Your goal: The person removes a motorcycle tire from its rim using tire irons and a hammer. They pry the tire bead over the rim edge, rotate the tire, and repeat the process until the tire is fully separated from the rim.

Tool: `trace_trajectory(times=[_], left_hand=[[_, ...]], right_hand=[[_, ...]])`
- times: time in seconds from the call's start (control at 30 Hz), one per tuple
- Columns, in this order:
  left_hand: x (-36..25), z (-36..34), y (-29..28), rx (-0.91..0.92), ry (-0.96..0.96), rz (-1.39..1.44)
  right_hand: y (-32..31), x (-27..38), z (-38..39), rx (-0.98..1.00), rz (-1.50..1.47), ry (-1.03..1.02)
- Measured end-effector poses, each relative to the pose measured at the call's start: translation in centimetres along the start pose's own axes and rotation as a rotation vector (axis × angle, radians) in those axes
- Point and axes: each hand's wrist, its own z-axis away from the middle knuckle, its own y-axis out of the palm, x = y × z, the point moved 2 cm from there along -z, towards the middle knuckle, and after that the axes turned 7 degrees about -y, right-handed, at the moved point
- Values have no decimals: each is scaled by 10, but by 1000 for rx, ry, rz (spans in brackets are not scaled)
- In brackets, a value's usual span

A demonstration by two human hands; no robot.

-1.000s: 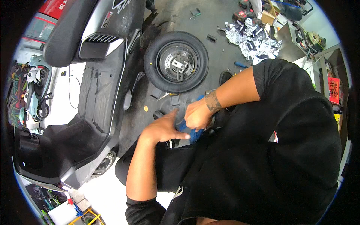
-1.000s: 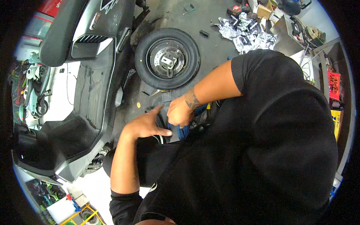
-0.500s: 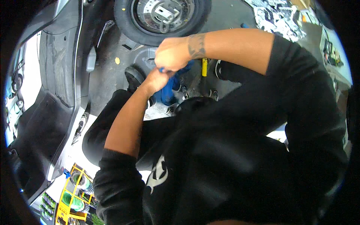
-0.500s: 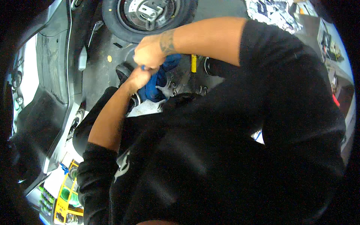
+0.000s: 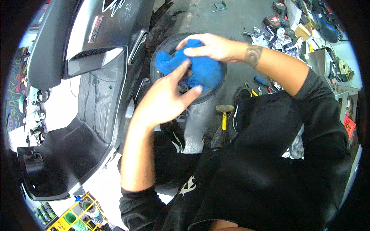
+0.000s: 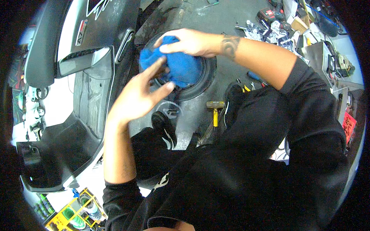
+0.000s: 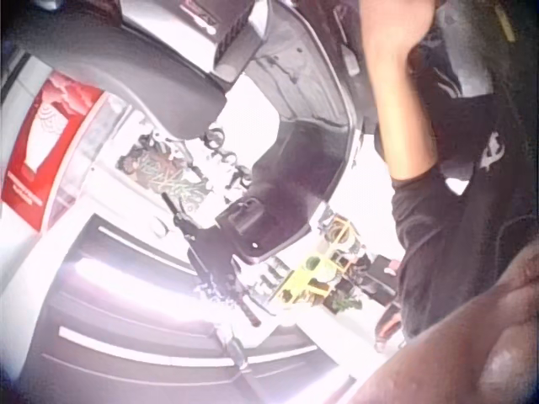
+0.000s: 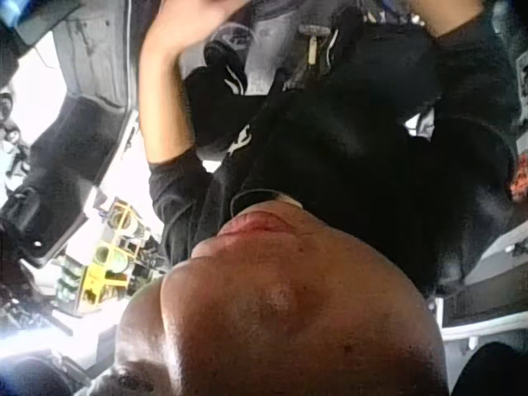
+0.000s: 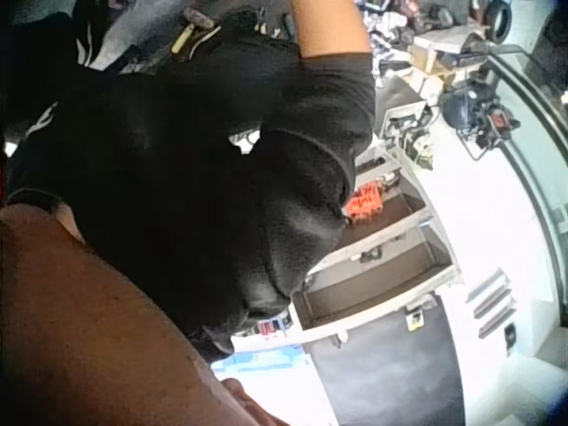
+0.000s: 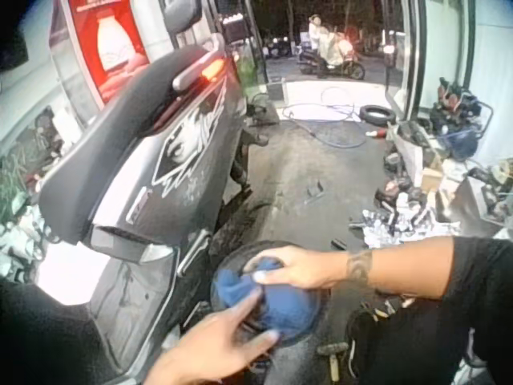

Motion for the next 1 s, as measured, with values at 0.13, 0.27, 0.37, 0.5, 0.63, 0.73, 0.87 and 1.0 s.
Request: trace_trajectory(times=[0.13,0.27,0.37,0.5,0.63,0.73,0.87,1.0], left_hand=[[45,33,-30,-172,-306,178],[101,36,1,-272,-510,230],[154,-6,43,-331,-729,340],[214,-73,77,-529,-746,133],[246,-119,87,-681,-627,316],[247,-131,101,-647,-747,-4],[241,-134,107,-714,-712,-42],[237,-133,103,-685,-757,-75]], right_hand=[[-131,-45,13,-473,-333,261],[-220,-114,-41,-673,-825,207],[-202,-171,-101,-159,-440,173],[-133,-243,-196,-75,-703,407],[-83,-297,-261,-57,-950,318],[-55,-320,-297,96,-720,319],[-12,-311,-323,334,-207,13],[-13,-293,-332,519,30,61]])
